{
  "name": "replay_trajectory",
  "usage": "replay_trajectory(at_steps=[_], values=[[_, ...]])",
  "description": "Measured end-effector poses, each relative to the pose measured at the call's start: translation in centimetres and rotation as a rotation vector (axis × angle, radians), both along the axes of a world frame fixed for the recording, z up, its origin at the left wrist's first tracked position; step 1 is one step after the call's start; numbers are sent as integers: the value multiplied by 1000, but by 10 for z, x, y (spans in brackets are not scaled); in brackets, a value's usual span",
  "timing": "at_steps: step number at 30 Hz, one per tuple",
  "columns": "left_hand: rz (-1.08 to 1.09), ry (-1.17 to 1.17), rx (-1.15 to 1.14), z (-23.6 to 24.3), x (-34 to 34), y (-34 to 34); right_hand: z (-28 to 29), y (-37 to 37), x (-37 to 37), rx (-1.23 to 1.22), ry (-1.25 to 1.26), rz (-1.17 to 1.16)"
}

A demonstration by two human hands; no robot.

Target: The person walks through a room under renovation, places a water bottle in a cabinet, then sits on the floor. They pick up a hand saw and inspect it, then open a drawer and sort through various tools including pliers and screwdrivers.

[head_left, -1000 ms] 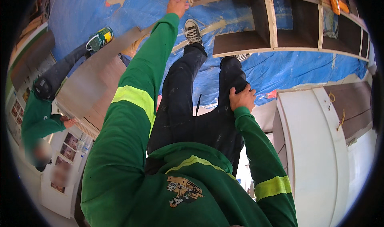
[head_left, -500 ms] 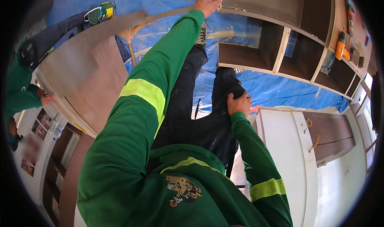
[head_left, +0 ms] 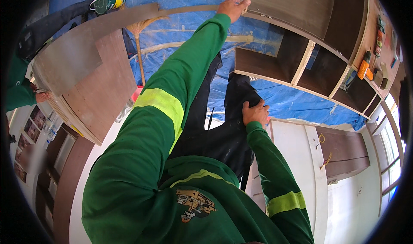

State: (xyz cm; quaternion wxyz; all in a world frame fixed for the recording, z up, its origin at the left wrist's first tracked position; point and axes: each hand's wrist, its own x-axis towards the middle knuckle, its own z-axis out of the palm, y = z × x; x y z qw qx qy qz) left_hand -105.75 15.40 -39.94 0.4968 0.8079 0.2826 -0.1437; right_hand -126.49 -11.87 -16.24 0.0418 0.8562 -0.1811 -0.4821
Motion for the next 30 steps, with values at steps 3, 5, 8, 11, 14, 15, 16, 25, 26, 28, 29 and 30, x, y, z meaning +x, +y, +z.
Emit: replay_trajectory(at_steps=[3,5,8,11,14,15,16,25,26,28,29,30], values=[[40,-24,69,14,-3,-11,0,-3,0,3,4,-2],[29,-91,170,34,-9,-20,0,-2,1,2,7,-18],[-469,275,61,37,-73,-26,4,-2,0,13,-3,-16],[-944,655,-296,51,-156,-3,-2,-12,-7,26,-33,-88],[-182,314,-424,66,-256,35,-13,-35,-30,112,-123,-196],[173,391,-507,96,-255,47,-38,-58,-53,164,-205,-205],[313,432,-645,96,-278,81,-37,-74,-62,225,-270,-204],[649,475,-486,168,-356,187,82,-122,-59,410,80,-588],[663,468,-506,169,-362,183,94,-122,-57,386,100,-577],[696,455,-551,172,-376,166,108,-131,-46,413,116,-445],[719,457,-594,173,-382,154,110,-141,-42,422,127,-376],[736,474,-635,170,-386,141,105,-153,-41,440,108,-333]])
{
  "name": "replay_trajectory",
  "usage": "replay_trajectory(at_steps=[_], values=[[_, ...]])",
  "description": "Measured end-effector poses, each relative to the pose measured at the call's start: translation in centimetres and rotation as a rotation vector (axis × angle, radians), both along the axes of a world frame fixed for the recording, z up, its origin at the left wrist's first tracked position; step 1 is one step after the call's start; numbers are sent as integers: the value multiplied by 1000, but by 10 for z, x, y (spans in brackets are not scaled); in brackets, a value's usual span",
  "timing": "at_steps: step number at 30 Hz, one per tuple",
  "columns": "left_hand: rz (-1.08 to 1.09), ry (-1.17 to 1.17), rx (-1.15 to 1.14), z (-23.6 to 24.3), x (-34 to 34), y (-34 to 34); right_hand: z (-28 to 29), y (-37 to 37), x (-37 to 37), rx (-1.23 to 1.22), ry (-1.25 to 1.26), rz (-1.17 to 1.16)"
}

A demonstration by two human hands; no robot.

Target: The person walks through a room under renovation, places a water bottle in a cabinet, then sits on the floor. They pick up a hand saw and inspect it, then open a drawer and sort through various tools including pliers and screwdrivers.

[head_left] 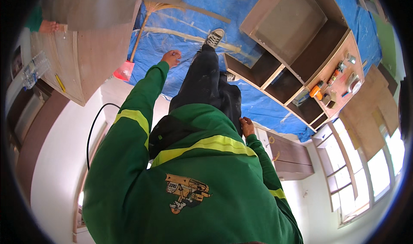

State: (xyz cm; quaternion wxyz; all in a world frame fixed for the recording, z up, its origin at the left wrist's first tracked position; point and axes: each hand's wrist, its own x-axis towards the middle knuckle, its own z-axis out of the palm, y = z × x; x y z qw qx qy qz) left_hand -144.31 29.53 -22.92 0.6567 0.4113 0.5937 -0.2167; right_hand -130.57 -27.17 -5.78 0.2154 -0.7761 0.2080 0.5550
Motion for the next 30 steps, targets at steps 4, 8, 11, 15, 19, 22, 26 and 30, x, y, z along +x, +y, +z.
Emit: replay_trajectory(at_steps=[4,8,11,15,19,22,26,30], values=[[75,13,-105,9,-19,-52,22,17,46,-24,12,113],[145,-24,-175,14,-39,-88,50,74,95,-52,76,35],[190,-36,-194,21,-47,-99,63,116,126,-7,105,79],[255,-36,-167,38,-55,-95,59,154,146,87,66,133],[256,-71,-112,43,-69,-88,64,180,144,183,12,154],[268,-72,-75,32,-83,-93,64,167,128,216,-7,155],[194,-71,-62,25,-107,-117,52,100,91,198,-8,161],[-143,-112,3,-8,-163,-155,24,-8,37,278,-59,245]])
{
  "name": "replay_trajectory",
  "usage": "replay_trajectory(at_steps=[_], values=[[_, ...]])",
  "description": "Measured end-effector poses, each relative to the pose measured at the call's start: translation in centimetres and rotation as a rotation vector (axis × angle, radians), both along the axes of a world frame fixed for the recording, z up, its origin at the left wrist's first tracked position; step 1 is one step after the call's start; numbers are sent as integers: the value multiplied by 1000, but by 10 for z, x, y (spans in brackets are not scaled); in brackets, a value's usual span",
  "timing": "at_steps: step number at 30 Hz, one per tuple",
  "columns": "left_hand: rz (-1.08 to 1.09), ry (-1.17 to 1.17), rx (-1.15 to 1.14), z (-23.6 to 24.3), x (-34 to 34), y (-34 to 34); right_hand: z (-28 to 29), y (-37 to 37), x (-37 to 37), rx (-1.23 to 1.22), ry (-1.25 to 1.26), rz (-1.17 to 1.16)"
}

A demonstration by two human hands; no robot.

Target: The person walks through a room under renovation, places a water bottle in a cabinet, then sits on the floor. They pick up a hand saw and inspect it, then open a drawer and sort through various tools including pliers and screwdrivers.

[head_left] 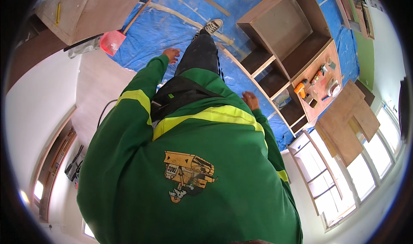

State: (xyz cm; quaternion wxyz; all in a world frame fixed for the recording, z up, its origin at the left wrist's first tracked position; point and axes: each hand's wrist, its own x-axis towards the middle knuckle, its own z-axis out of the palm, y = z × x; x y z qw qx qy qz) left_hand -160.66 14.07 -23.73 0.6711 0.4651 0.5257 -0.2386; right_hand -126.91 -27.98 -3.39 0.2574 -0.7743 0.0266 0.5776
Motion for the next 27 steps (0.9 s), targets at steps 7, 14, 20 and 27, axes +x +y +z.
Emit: replay_trajectory(at_steps=[7,14,20,27], values=[[-156,51,30,74,-38,-62,-143,-271,-105,-191,-327,176],[-1338,-286,768,43,-118,-27,-134,-178,-184,20,-319,-24],[-975,-239,464,51,-108,-16,-88,-127,-186,93,-322,-227],[-985,-311,433,59,-51,10,-95,-120,-191,141,-168,-508]])
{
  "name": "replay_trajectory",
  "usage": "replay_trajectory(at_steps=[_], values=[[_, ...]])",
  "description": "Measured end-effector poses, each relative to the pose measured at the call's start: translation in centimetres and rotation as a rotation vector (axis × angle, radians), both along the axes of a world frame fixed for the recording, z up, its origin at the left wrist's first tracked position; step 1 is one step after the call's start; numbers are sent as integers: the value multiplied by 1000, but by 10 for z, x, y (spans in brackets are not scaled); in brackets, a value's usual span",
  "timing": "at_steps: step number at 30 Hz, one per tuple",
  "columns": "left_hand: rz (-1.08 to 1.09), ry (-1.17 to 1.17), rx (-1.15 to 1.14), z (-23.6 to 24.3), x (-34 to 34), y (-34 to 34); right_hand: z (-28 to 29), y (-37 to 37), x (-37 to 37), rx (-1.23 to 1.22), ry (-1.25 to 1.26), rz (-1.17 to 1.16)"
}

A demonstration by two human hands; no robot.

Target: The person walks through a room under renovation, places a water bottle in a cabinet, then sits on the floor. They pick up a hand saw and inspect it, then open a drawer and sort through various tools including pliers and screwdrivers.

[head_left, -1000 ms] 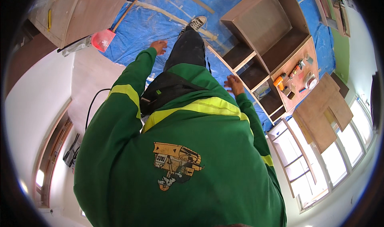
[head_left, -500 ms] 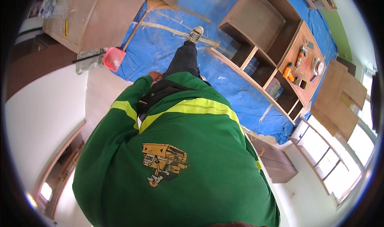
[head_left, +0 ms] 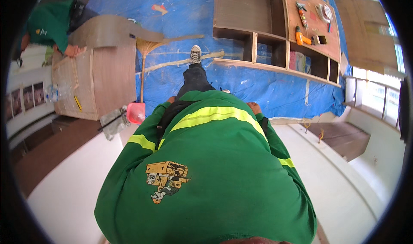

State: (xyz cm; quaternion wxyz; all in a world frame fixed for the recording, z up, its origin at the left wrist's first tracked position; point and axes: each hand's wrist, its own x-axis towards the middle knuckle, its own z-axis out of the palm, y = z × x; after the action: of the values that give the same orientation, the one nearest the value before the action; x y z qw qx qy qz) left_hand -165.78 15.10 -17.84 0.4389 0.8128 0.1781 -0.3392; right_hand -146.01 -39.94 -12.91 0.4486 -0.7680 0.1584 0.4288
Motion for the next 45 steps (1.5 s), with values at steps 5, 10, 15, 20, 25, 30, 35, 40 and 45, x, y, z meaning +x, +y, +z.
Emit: replay_trajectory(at_steps=[5,10,15,20,25,30,35,40,45], values=[[-56,-5,-10,8,35,22,-33,-35,-38,-64,-254,322],[-118,49,-8,16,34,25,-42,-50,-88,-213,-362,239],[-131,89,3,21,24,33,-64,-44,-117,-209,-276,-16],[-113,122,-9,24,13,34,-20,-25,-101,-192,-236,14],[-96,128,-19,18,15,42,22,-8,-61,-150,-84,-88],[-96,87,-32,-3,46,59,34,-7,-38,-206,66,-251],[34,12,-162,-62,108,39,52,-3,1,-223,84,-202],[182,45,-221,-71,137,30,77,11,41,-198,117,-219],[-463,-361,-12,-59,153,48,83,21,71,-112,77,-146]])
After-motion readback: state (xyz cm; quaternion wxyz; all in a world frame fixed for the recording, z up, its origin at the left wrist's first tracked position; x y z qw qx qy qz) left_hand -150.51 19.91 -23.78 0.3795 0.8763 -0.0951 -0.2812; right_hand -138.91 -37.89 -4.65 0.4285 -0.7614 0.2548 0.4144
